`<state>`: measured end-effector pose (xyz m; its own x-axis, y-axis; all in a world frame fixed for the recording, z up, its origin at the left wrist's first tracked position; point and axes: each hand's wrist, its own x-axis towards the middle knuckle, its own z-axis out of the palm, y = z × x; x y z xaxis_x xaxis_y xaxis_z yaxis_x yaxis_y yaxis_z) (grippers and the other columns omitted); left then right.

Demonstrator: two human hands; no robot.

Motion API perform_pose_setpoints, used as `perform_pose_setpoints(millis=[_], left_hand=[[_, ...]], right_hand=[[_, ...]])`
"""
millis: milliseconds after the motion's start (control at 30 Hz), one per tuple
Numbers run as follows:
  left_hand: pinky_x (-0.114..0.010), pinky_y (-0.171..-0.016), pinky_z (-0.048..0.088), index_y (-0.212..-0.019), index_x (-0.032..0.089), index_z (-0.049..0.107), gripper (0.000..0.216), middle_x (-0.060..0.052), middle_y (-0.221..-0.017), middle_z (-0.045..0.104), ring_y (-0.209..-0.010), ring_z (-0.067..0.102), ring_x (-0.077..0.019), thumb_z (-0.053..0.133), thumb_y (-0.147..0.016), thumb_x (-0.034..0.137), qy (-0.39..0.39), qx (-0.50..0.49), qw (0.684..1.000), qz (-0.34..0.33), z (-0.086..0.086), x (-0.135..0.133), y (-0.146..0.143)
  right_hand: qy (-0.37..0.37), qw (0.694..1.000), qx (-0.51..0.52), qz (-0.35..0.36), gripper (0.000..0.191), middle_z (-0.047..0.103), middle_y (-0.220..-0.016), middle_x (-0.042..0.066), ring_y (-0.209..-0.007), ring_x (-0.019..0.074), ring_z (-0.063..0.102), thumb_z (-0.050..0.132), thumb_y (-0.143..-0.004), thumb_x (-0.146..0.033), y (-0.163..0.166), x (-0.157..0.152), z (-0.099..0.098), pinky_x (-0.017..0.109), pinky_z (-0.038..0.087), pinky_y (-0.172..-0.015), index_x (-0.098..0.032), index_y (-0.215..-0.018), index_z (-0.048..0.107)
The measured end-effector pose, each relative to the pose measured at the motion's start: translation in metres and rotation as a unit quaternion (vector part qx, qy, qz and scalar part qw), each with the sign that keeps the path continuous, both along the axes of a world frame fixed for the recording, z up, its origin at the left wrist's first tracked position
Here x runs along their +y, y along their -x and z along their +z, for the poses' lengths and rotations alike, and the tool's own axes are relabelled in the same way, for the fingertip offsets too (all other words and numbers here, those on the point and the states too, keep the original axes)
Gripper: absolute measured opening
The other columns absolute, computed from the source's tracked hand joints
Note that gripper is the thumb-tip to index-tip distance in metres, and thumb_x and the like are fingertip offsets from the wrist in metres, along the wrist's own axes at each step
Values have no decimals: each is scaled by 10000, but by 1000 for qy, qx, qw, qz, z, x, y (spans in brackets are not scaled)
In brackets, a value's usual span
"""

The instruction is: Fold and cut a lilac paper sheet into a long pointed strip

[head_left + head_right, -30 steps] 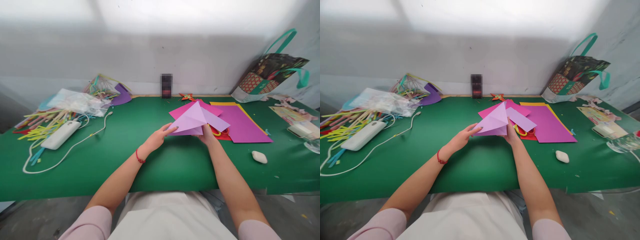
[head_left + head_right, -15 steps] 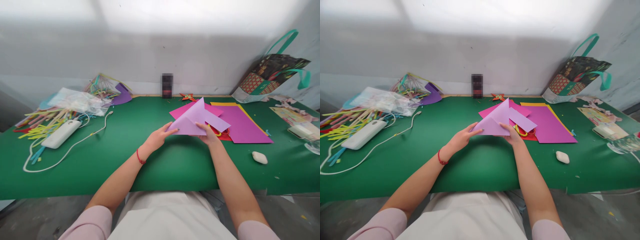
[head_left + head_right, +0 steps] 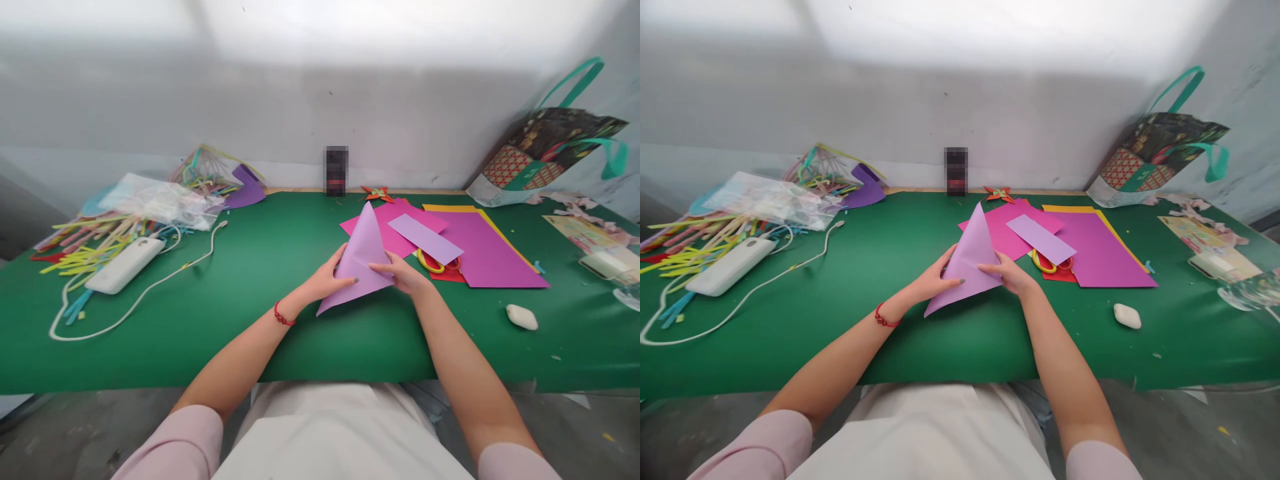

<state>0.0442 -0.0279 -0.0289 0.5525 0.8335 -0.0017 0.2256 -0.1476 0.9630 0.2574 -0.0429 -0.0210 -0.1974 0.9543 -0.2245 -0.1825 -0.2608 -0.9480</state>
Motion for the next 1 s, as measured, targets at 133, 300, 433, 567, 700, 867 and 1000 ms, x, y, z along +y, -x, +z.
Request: perform_pose_setpoints(millis=[133, 300, 433, 567, 700, 867, 1000], left_hand=[[-391, -1050, 371, -1432, 183, 320, 879, -116, -1453, 413, -1275, 440, -296, 713, -671, 378, -10, -38, 998, 54, -8, 3, -6], [-397, -1028, 386, -1345, 178, 414, 758, -113, -1370, 506, -1221, 491, -291, 704, -676, 382, 1, -85, 987, 133, -12, 14, 0], [-388, -1015, 394, -1304, 178, 445, 669, -117, -1350, 519, -1203, 506, -279, 678, -711, 381, -22, -102, 975, 195, -10, 16, 5], [-388, -1010, 397, -1307, 196, 437, 641, -108, -1352, 519, -1201, 506, -267, 669, -731, 353, -22, -112, 972, 205, -12, 13, 0], [-387, -1019, 390, -1334, 198, 400, 681, -112, -1383, 488, -1222, 487, -261, 678, -725, 323, -22, -104, 971, 212, -17, 7, -8], [-392, -1002, 418, -1288, 167, 449, 635, -125, -1328, 541, -1196, 517, -273, 684, -716, 311, 14, -117, 976, 184, -14, 4, -13], [-366, -898, 499, -1349, 178, 408, 645, -129, -1276, 589, -1151, 563, -272, 646, -769, 324, 113, -138, 970, 162, -6, 5, -11]], right_hand=[[8, 1000, -18, 16, 415, 713, -863, 72, -644, 197, 664, 731, -687, -366, 6, 2, -3, 269, 547, -401, -181, -1041, 616], [7, 999, 6, 35, 531, 726, -895, 98, -719, 231, 707, 466, -828, -629, 3, 6, 0, 275, 552, -417, -208, -1128, 585], [-27, 1000, -13, -2, 430, 731, -930, 85, -697, 214, 715, 559, -809, -565, 6, 8, -1, 264, 558, -462, -220, -1061, 605], [-61, 997, -41, -10, 350, 727, -841, 72, -644, 202, 706, 677, -751, -479, 19, 10, -11, 256, 550, -454, -202, -958, 627], [-79, 995, -52, -22, 429, 690, -663, 72, -591, 200, 686, 621, -749, -593, 30, 11, -19, 252, 528, -424, -166, -791, 633], [-84, 994, -57, -31, 476, 636, -535, 45, -525, 180, 646, 652, -668, -651, 29, 15, -23, 239, 501, -395, -179, -638, 594], [-62, 995, -56, -57, 414, 624, -532, 46, -512, 166, 620, 689, -667, -576, 22, 19, -24, 239, 497, -392, -180, -614, 581]])
